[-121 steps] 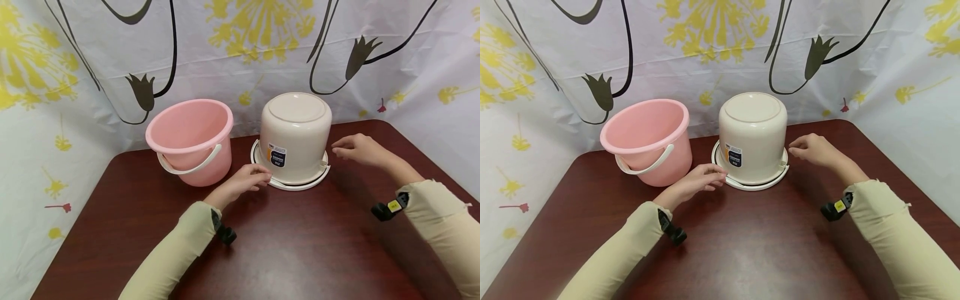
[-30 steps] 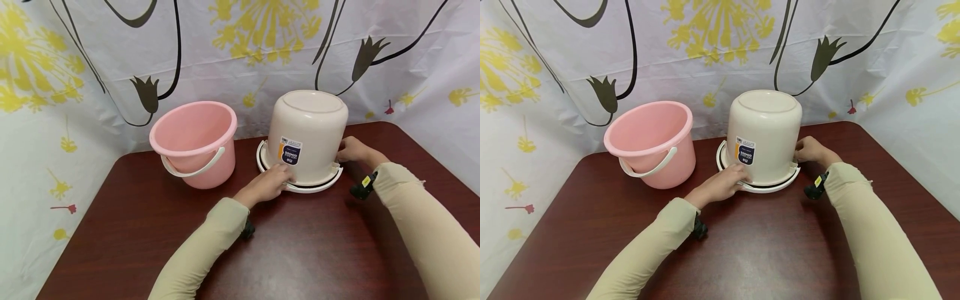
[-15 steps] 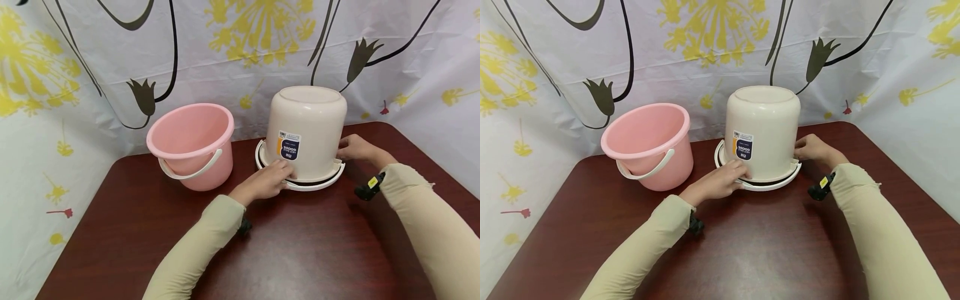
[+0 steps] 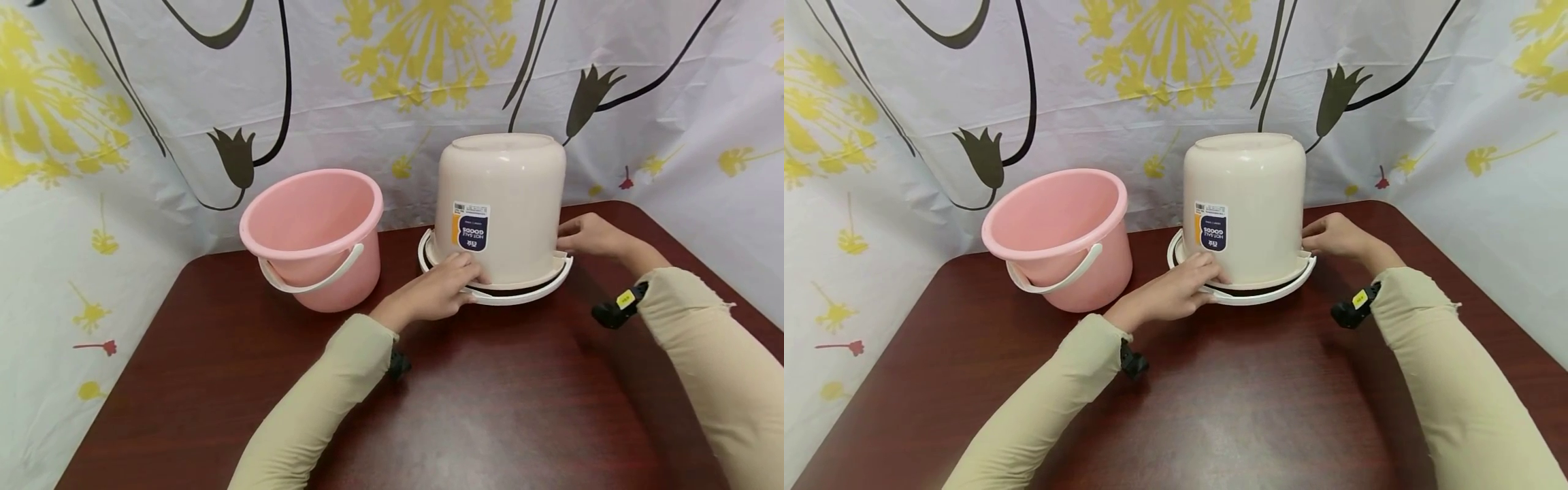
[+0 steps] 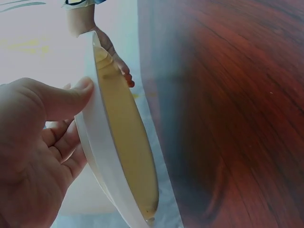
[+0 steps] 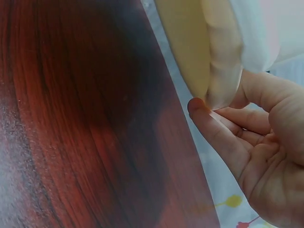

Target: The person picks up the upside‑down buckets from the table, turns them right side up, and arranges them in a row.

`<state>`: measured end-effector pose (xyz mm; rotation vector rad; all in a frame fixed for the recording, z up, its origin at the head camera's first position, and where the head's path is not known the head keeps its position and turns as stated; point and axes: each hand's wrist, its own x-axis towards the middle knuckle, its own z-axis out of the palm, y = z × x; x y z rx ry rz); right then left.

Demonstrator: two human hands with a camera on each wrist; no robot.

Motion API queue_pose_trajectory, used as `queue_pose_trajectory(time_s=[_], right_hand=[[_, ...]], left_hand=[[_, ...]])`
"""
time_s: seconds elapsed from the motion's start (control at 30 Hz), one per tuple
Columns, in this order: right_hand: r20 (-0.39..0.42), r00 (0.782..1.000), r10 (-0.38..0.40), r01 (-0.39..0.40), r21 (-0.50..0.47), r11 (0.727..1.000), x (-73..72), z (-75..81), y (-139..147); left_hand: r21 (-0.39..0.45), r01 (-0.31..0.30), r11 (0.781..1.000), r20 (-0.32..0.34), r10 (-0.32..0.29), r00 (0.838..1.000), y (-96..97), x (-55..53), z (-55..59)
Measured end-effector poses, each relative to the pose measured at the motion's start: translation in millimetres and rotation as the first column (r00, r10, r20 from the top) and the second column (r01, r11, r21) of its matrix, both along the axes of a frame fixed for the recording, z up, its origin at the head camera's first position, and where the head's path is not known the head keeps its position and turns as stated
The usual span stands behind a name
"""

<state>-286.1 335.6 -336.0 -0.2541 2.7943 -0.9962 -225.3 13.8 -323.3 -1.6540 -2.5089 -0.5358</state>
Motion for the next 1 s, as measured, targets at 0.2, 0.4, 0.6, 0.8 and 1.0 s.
queue_pose_trajectory(time_s=[0.2,0.4,0.6,0.8,1.0], right_hand=[[-0.014,1.000,0.014,-0.013,0.038,0.999,1.0,4.0,3.4],[-0.027,1.000,0.016,-0.014,0.079,0.997,4.0,8.9,8.1],[-0.023,1.000,-0.017,0.018,0.070,0.997,8.5,20.0,11.1],[0.004,0.998,-0.055,0.055,-0.023,0.998,12.1,28.5,11.6],[0.082,0.997,0.002,0.026,-0.341,0.940,11.7,31.0,15.4]], left_hand=[[0.061,0.033,0.998,0.042,-0.036,0.998,3.3,0.2,6.6],[0.095,0.049,0.994,0.076,-0.056,0.996,7.3,0.5,13.1],[0.146,0.065,0.987,0.134,-0.085,0.987,9.5,0.2,21.4],[0.224,0.054,0.973,0.196,-0.099,0.976,10.7,1.2,30.9],[0.291,0.012,0.957,0.292,-0.101,0.951,8.7,2.5,39.1]])
